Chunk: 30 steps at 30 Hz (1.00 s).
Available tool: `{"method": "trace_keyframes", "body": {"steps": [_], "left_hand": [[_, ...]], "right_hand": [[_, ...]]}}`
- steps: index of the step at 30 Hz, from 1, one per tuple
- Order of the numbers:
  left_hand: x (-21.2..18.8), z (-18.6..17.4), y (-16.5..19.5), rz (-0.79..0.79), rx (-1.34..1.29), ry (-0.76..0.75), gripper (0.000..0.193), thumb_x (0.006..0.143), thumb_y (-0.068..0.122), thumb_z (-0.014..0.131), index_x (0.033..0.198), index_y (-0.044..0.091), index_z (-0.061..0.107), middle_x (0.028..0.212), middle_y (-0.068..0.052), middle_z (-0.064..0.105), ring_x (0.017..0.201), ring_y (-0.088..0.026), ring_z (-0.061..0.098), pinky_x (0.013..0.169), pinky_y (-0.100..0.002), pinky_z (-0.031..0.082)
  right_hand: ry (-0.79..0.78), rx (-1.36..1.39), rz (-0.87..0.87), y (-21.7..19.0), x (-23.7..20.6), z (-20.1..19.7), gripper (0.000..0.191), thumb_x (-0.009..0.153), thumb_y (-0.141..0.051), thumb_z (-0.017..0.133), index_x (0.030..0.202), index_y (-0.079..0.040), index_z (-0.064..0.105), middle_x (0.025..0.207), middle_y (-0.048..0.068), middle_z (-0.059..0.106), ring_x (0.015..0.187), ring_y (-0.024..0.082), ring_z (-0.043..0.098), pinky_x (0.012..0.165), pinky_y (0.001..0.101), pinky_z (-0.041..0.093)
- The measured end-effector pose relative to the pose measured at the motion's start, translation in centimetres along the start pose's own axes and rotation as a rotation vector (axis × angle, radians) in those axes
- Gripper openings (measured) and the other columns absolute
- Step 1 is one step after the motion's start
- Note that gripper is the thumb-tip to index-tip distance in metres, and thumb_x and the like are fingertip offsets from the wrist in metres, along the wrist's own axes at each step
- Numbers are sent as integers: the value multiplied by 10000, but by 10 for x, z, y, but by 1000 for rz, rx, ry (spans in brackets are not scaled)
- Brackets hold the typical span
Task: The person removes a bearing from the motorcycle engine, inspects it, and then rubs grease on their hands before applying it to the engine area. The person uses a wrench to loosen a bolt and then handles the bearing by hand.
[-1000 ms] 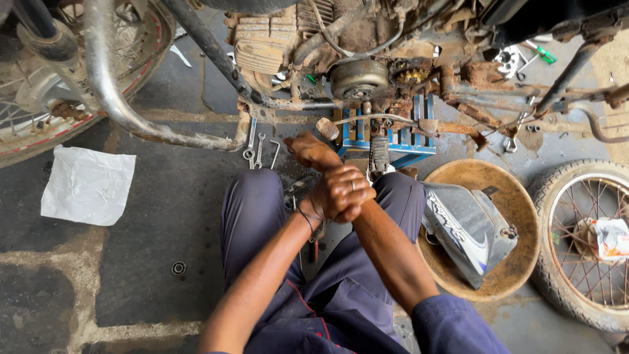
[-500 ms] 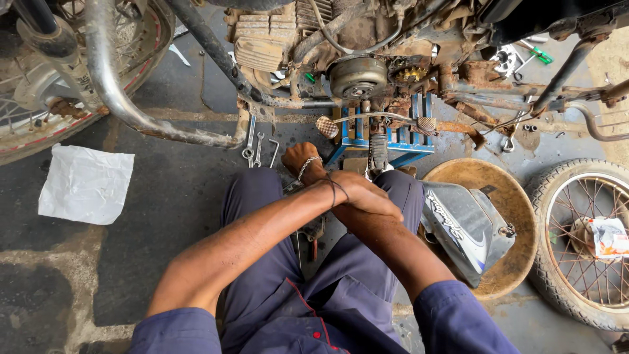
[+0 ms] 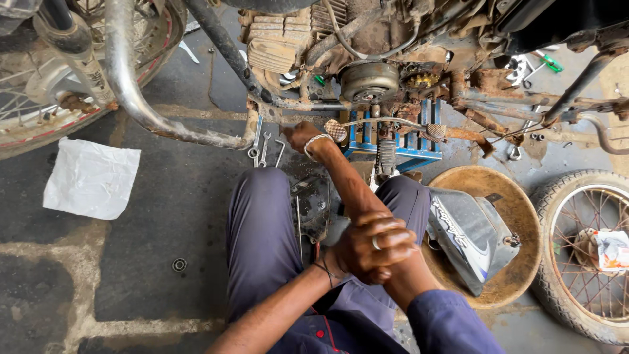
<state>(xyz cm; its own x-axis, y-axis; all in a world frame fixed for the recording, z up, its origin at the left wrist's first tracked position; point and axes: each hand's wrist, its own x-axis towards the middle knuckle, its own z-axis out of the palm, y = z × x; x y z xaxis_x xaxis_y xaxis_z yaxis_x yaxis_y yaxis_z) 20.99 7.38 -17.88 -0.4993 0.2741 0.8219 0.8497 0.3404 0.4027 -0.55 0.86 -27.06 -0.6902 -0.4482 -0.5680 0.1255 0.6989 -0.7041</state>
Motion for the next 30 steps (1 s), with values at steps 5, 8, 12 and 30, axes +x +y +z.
{"method": "trace_keyframes", "body": {"steps": [5, 8, 12, 30], "left_hand": [[-34, 2, -62, 66, 55, 31, 626, 1114, 489, 199, 1279, 94, 655, 1322, -115, 657, 1256, -303, 637, 1139, -499, 433], [-31, -13, -101, 30, 124, 53, 652, 1108, 482, 158, 1230, 99, 671, 1274, -110, 675, 1230, -309, 640, 1139, -503, 436], [-17, -36, -130, -80, 122, 99, 650, 1123, 439, 130, 1172, 89, 675, 1234, -111, 700, 1247, -308, 639, 1171, -514, 429], [-20, -37, -106, -18, -11, 1, 679, 1113, 461, 152, 1116, 79, 714, 1216, -93, 714, 1241, -303, 648, 1135, -497, 436]], "right_hand": [[-303, 1124, 137, -21, -8, -27, 396, 1017, -298, 524, 646, -215, 415, 524, -79, 329, 402, 67, 239, 352, 261, 179], [-422, 1484, 115, -17, -14, -36, 452, 1040, -284, 543, 625, -202, 383, 529, -64, 331, 425, 78, 247, 377, 254, 188], [-445, 1929, 17, 2, -19, -28, 391, 1066, -270, 501, 701, -164, 407, 603, -41, 347, 513, 98, 274, 481, 258, 252], [-134, 2143, 120, 7, -12, -37, 211, 917, -191, 480, 726, -101, 490, 690, 61, 437, 608, 198, 387, 555, 328, 298]]}}
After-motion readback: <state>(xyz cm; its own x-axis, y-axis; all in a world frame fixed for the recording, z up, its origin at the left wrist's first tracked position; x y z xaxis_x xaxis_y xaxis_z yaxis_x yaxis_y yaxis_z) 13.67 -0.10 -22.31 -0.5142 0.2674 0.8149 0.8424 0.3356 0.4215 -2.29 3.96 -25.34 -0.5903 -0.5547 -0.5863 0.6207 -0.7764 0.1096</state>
